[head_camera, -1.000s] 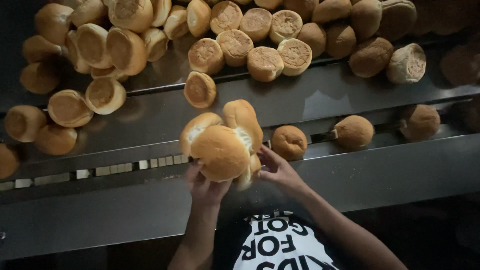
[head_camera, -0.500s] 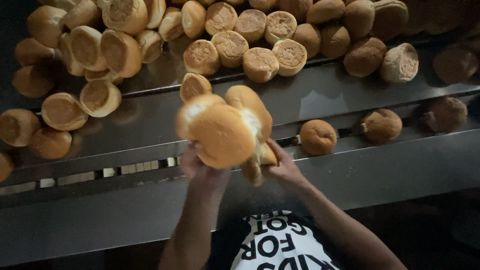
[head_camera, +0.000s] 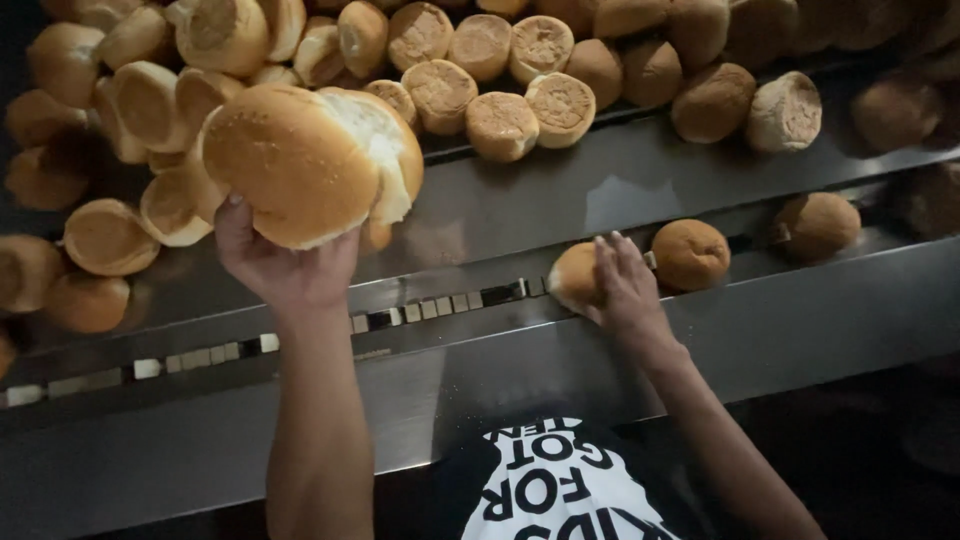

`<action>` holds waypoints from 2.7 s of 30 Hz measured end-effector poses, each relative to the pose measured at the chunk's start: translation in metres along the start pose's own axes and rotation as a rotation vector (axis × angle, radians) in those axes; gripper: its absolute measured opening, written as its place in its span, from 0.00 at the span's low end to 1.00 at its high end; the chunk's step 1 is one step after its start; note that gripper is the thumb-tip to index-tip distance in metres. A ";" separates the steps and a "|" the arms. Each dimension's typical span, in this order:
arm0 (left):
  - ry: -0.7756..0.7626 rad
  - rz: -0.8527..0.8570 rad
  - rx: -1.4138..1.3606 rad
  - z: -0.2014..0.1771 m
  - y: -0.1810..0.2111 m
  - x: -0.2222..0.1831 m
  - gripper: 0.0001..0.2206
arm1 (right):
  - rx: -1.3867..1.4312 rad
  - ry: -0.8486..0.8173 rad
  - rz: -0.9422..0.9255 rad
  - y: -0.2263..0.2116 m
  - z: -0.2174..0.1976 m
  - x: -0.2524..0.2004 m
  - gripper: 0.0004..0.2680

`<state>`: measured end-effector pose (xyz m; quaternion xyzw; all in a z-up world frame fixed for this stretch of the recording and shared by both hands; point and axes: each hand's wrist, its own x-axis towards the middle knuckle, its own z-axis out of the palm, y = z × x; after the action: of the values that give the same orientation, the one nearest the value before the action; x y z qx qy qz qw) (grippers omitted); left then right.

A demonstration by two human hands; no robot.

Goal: The person picks up round buns from a pile on a conveyor belt and places them into slots on a lower conveyor belt. The person handles the buns one at a time, orienting them before placement.

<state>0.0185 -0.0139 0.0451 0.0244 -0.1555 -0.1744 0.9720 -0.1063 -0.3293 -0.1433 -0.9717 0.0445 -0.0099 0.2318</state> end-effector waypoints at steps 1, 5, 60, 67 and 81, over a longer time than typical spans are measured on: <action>0.004 -0.006 0.002 0.001 -0.005 0.000 0.14 | -0.061 -0.096 0.040 -0.011 -0.004 0.004 0.41; 0.031 -0.016 0.011 0.004 -0.028 -0.006 0.12 | 0.362 -0.003 -0.097 -0.036 -0.009 0.008 0.43; 0.444 -0.074 1.741 -0.085 -0.106 -0.088 0.17 | 1.116 -0.181 -0.071 0.006 -0.019 0.027 0.26; 0.583 -0.033 1.667 -0.132 -0.101 -0.122 0.17 | 1.055 -0.029 0.144 0.022 -0.079 0.010 0.24; -0.631 -0.250 2.713 -0.136 -0.262 -0.061 0.32 | 1.006 0.438 0.571 0.120 -0.072 -0.018 0.19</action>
<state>-0.0801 -0.2399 -0.1288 0.9081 -0.4072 0.0276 0.0937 -0.1373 -0.4670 -0.1336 -0.6687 0.3391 -0.1666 0.6404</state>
